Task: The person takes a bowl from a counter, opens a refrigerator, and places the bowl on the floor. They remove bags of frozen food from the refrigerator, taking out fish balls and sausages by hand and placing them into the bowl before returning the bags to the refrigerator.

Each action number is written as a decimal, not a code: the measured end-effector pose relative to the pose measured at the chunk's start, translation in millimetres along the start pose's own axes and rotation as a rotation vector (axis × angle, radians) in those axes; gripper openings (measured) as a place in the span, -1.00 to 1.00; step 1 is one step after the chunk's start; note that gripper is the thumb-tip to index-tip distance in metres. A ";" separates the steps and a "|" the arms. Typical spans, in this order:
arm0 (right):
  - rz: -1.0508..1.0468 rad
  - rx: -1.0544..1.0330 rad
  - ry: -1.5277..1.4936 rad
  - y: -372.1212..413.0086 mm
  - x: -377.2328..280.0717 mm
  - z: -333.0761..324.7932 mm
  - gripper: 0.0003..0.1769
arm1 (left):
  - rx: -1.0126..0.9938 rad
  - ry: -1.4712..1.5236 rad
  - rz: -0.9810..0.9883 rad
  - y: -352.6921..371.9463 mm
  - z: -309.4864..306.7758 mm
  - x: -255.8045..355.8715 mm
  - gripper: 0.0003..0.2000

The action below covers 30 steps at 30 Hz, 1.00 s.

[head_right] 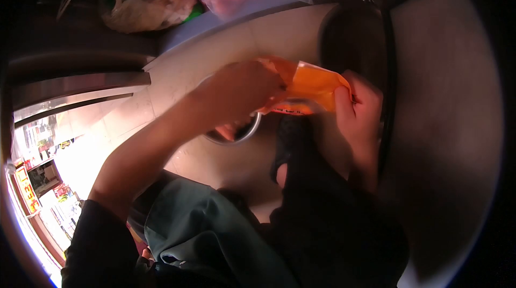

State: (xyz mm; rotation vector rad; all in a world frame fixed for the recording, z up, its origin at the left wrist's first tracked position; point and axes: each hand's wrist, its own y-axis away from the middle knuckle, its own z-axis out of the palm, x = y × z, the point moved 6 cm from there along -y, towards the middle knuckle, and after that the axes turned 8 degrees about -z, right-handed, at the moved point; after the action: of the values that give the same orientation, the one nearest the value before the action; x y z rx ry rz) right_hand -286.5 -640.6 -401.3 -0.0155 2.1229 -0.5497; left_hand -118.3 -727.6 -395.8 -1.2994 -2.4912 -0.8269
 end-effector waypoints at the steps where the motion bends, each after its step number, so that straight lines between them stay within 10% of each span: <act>1: -0.011 -0.014 0.021 0.1 0.5 -0.5 -0.94 | 0.102 0.313 -0.017 22.6 -15.7 -10.1 -0.73; 8: 0.022 -0.013 -0.057 -0.1 12.8 -3.9 -0.90 | 0.189 0.851 -0.435 119.5 -40.0 -105.5 -0.75; 23: 0.069 -0.006 -0.069 7.9 25.0 -14.7 -0.80 | -0.009 1.631 -0.356 131.5 116.2 -220.3 -0.68; 27: 0.086 -0.012 -0.092 8.7 22.5 -14.6 -0.80 | -0.073 1.311 -0.479 117.4 130.6 -213.8 -0.67; 30: 0.106 0.011 -0.074 10.2 25.7 -10.6 -0.80 | 0.261 0.635 -0.468 102.9 102.8 -201.4 -0.52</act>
State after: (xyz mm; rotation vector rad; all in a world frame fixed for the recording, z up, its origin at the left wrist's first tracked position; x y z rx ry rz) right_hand -307.9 -632.9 -420.3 0.0812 2.0360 -0.4911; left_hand 90.1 -760.8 -526.9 -0.2887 -2.2714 -0.8022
